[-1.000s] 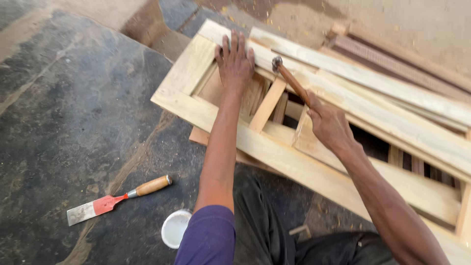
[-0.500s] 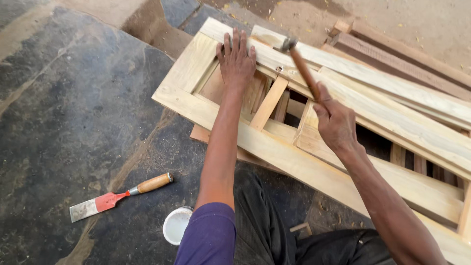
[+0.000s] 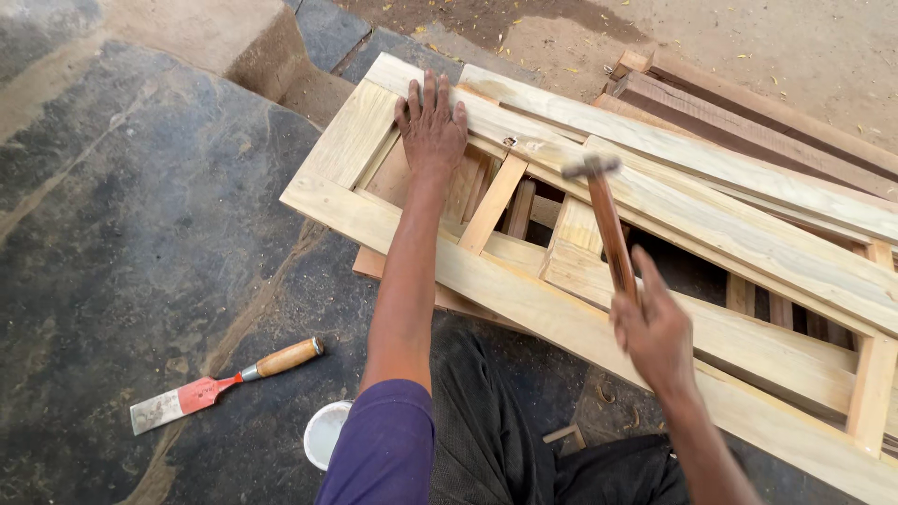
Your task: The person assembles a wooden frame by applying glue to joints, inserting small wooden pieces, and tapping them into place with a hammer. The person also uses a chisel to adjust fit and applies glue to multiple sections of the frame.
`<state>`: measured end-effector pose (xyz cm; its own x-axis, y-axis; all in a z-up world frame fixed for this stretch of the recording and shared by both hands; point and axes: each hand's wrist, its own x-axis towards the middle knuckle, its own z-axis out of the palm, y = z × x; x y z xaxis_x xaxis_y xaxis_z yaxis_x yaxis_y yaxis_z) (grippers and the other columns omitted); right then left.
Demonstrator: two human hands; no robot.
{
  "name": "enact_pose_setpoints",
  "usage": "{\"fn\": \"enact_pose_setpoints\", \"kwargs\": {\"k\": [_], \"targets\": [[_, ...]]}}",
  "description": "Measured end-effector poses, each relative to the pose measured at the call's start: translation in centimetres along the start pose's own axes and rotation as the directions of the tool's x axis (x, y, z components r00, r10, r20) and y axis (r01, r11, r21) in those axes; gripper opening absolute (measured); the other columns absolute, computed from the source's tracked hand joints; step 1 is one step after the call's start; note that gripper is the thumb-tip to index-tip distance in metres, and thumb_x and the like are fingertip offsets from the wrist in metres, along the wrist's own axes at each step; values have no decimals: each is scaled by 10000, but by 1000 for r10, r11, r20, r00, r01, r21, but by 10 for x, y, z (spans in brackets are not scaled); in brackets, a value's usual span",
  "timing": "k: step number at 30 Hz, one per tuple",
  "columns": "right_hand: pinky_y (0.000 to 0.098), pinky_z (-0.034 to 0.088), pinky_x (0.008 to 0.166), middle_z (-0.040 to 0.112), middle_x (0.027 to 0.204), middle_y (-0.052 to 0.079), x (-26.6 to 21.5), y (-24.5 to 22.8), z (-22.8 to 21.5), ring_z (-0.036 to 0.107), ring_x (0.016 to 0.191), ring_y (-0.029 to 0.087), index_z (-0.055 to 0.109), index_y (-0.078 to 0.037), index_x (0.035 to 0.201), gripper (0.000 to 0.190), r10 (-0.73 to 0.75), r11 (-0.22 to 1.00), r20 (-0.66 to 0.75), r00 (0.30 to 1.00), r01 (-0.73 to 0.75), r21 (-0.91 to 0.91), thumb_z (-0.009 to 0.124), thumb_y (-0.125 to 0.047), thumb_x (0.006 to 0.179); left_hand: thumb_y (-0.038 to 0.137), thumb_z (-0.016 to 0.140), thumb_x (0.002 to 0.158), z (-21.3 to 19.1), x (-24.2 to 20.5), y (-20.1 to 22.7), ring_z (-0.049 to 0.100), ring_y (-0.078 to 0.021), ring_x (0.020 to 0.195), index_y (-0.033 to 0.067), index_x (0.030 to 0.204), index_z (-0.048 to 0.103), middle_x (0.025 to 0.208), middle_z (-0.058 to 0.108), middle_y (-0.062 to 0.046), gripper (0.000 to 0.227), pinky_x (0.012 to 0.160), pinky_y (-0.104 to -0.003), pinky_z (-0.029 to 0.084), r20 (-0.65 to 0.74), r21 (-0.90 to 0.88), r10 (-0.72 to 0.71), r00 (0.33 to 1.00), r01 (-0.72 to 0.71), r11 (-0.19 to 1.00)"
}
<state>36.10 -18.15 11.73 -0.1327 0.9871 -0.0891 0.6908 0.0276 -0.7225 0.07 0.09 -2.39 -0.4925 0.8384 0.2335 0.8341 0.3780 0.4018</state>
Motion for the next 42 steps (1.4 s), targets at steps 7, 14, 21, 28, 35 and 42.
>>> {"fn": "enact_pose_setpoints", "kwargs": {"k": [7,14,21,28,35,42], "targets": [[262,354,342,585,606,79,-134,140,-7,468,389,133,534,-34,1455,580,285,864,124,950,-311,395,653,-152,900,496,350,1042,-43,29,-15,239,-290,1519,154,1562,339,1644,301,-78,622,1235,-492,136,233,-254,63,971,-2,967],[227,419,436,593,576,95,-202,273,23,514,443,98,579,82,1350,463,161,702,219,962,-268,659,616,-140,945,178,543,993,-132,-177,-82,682,-223,924,18,1092,709,1009,719,-121,251,819,-363,548,-358,-688,-316,879,-19,725],[292,359,267,489,570,79,-205,225,8,430,321,136,509,28,1336,440,283,534,479,831,-551,641,572,-202,966,257,670,915,-151,-385,-192,639,-353,1123,112,1138,718,1177,691,-134,270,941,-509,489,-93,26,-299,950,302,953],[289,375,309,511,556,88,-198,242,8,454,342,148,539,32,1345,464,234,599,527,817,-548,584,611,-177,937,305,801,808,-127,-389,-280,567,-264,1267,203,1319,591,1341,543,-42,562,1020,-493,462,353,384,-304,885,159,910],[270,446,454,557,569,63,-221,308,54,512,454,120,507,49,1343,455,89,625,528,845,-460,631,620,-121,936,180,661,949,-114,-367,-282,665,-275,1150,211,1159,597,1170,648,-23,222,989,-478,519,318,576,-134,939,-79,814],[305,483,521,542,645,79,-205,319,64,525,542,143,445,13,1408,505,126,403,708,694,-688,603,573,-163,953,93,661,844,-140,-349,-261,680,-385,1045,134,1149,577,1174,644,-110,319,855,-501,559,334,313,-183,925,75,947]]}}
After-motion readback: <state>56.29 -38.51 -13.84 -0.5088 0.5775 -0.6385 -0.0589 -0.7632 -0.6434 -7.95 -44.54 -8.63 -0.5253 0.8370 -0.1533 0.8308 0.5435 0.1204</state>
